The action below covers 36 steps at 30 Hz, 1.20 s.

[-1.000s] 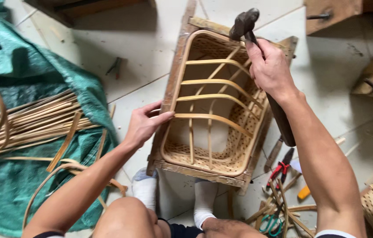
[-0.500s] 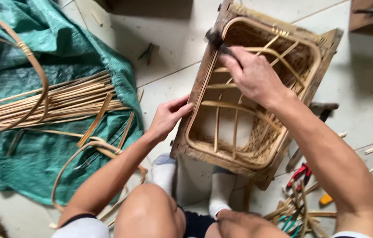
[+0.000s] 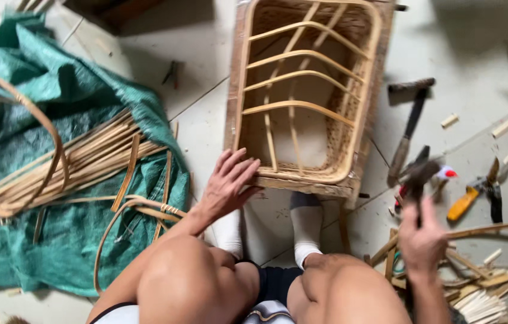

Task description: The person inserts thin bamboo strips into a rectangular basket frame, secures them with a hammer, and applies glue along the edges to reinforce the structure.

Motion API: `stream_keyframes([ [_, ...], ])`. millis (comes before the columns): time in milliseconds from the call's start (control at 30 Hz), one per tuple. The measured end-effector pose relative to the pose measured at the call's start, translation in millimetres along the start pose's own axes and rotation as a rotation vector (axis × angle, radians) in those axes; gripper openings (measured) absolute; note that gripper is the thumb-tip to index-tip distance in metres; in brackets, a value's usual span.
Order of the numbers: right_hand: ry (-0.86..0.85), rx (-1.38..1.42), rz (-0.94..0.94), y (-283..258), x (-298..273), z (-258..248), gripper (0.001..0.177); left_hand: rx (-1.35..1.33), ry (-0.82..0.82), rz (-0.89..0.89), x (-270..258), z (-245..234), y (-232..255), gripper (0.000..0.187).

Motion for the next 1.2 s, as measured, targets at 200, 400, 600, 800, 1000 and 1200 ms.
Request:
stream_keyframes([
  [200, -0.077, -0.057, 0.259, 82.5, -125.5, 38.8, 0.036, 0.064, -0.076, 0.038, 6.8, 16.1, -1.4, 0.051],
  [400, -0.032, 0.018, 0.343, 101.7, -124.4, 88.8, 0.036, 0.134, -0.085, 0.047, 13.1, 15.1, 10.8, 0.040],
  [600, -0.122, -0.033, 0.303, 115.8, -103.8, 91.6, 0.026, 0.159, -0.094, 0.042, 15.4, 16.6, 14.1, 0.040],
  [800, 0.294, -0.038, 0.359, 178.3, -2.2, 68.6, 0.050, 0.165, -0.090, 0.049, 15.8, 17.8, 13.5, 0.040],
  [1000, 0.256, 0.026, 0.385, 228.3, 53.5, 106.1, 0.043, 0.174, -0.088, 0.045, 17.2, 16.1, 13.7, 0.044],
  [1200, 0.103, 0.893, 0.779, 177.0, 113.6, 60.9, 0.027, 0.123, -0.080, 0.008, 13.8, 15.8, 8.5, 0.044],
])
Point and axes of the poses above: each hand's wrist, its own x-axis towards the middle knuckle, its own z-axis out of the palm, y = z × x, the point moved 2 cm from there along x, towards the middle knuckle, and after that the axes turned 13 degrees about y, right-handed, at the moved point
